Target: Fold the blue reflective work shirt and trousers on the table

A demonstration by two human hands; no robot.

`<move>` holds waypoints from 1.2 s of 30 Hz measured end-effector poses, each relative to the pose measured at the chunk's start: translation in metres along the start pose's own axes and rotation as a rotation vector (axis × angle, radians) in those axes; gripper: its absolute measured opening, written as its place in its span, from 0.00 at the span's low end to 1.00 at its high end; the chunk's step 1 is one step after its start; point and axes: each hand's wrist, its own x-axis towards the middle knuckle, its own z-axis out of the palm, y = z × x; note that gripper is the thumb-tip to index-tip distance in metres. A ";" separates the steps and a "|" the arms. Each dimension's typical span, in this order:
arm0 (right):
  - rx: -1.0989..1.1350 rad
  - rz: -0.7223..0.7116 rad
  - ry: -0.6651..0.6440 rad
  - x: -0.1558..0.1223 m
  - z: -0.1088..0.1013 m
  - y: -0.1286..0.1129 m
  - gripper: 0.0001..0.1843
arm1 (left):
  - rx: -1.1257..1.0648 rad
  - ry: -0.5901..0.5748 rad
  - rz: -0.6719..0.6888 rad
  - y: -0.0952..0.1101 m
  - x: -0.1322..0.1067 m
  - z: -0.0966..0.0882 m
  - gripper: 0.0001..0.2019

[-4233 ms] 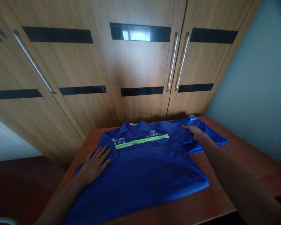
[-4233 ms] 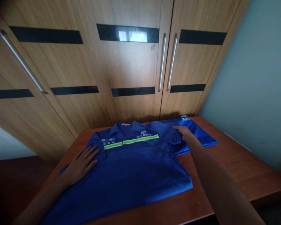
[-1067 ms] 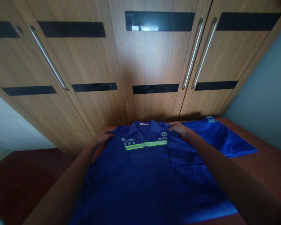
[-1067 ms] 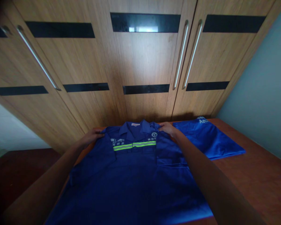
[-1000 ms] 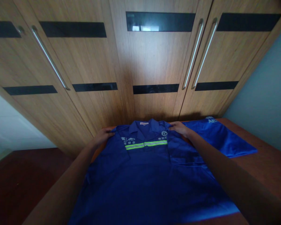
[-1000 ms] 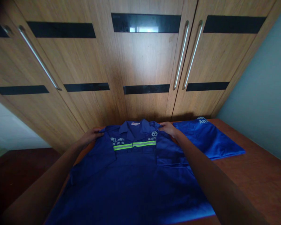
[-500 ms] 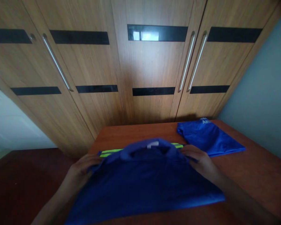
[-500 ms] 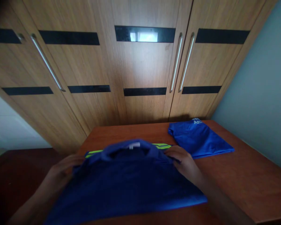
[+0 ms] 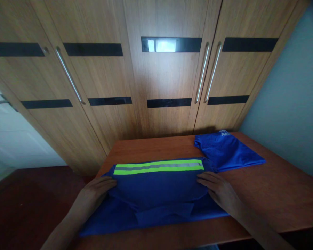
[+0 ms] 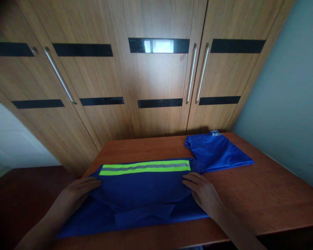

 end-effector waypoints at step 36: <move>0.204 0.110 -0.159 0.042 0.044 -0.111 0.30 | -0.109 -0.178 0.030 0.151 0.070 0.055 0.30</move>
